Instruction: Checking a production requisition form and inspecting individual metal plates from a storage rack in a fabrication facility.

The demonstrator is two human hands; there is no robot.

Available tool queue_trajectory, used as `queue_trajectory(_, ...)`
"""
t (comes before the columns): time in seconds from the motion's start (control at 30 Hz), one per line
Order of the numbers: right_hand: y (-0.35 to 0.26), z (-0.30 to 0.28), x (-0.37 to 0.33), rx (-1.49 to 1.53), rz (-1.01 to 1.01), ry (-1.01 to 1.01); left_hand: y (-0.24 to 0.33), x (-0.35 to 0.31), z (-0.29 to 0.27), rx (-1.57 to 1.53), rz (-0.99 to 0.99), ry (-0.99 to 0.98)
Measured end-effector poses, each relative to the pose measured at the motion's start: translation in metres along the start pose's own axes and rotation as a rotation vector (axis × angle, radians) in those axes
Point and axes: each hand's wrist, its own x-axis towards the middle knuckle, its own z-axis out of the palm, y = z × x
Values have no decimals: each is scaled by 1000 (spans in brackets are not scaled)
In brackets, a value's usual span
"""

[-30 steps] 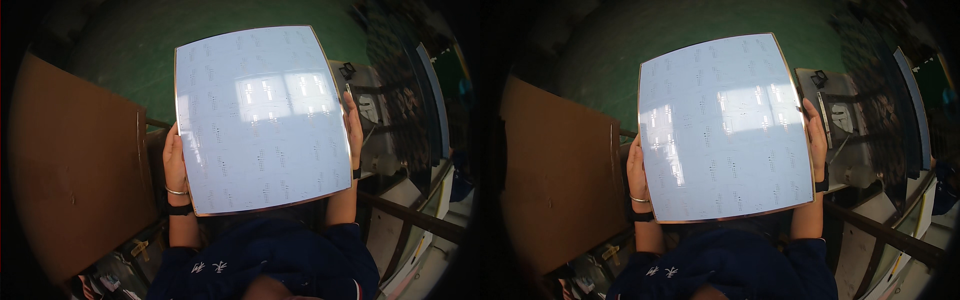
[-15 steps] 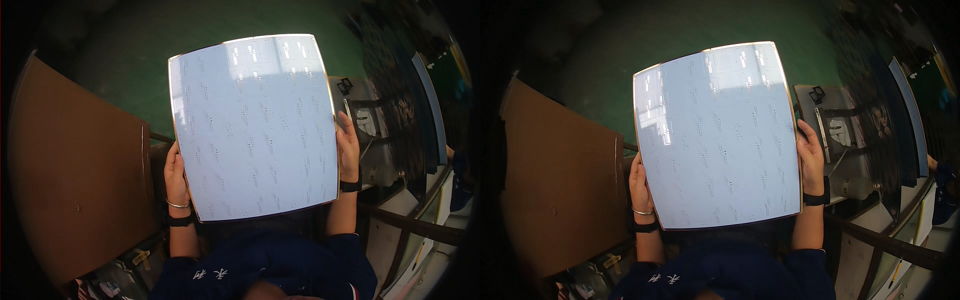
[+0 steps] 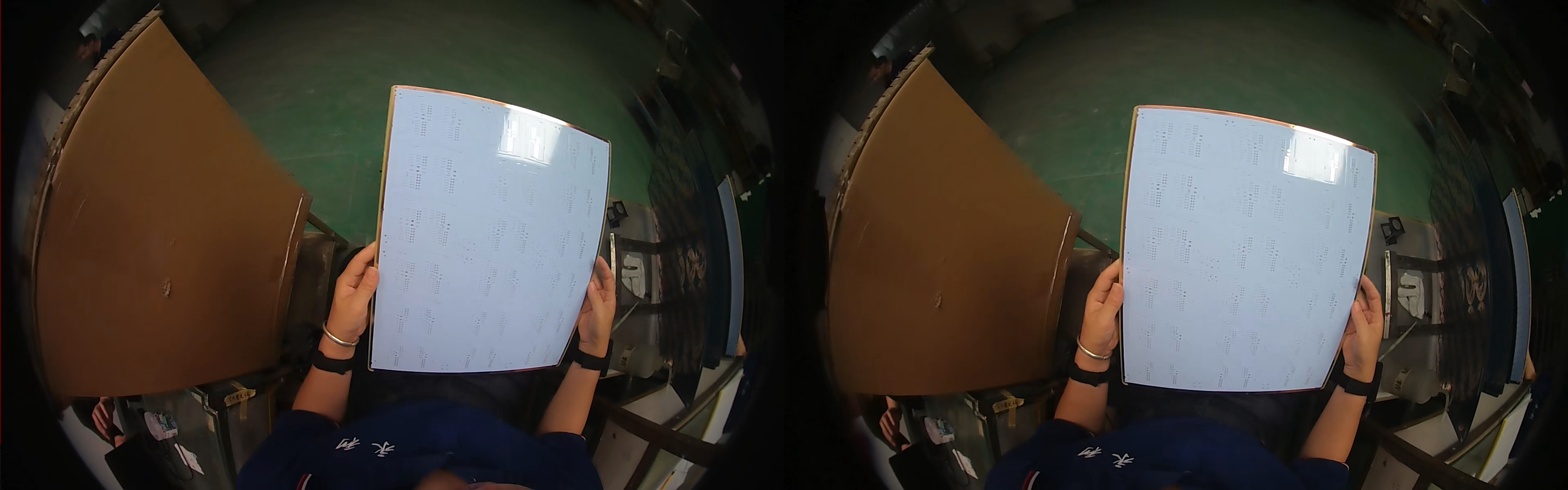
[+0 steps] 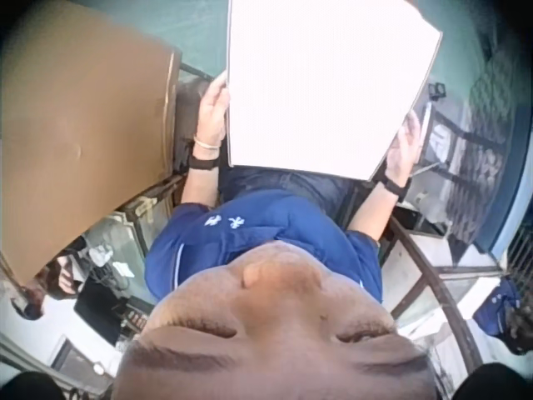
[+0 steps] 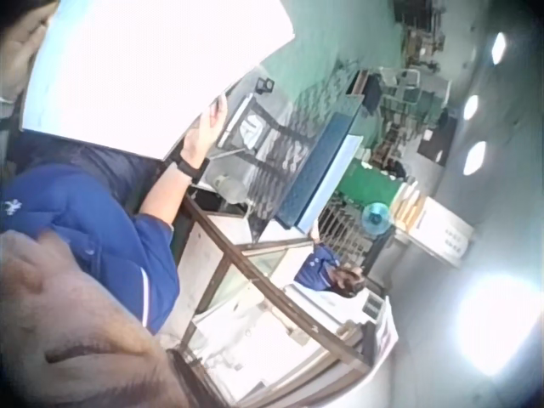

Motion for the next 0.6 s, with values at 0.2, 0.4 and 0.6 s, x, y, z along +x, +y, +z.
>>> queue_trajectory(0.2, -8, 15, 4, -5, 4, 32, 2, 3, -3, -99, -17, 14)
queue_trajectory(0.4, -8, -10, 13, -114, -105, 6, -1, 9, -3, 35, 162, 58)
queue_trajectory(0.6, 14, -44, 40, 181, -236, -151, -10, 20, -2, 150, 311, -23)
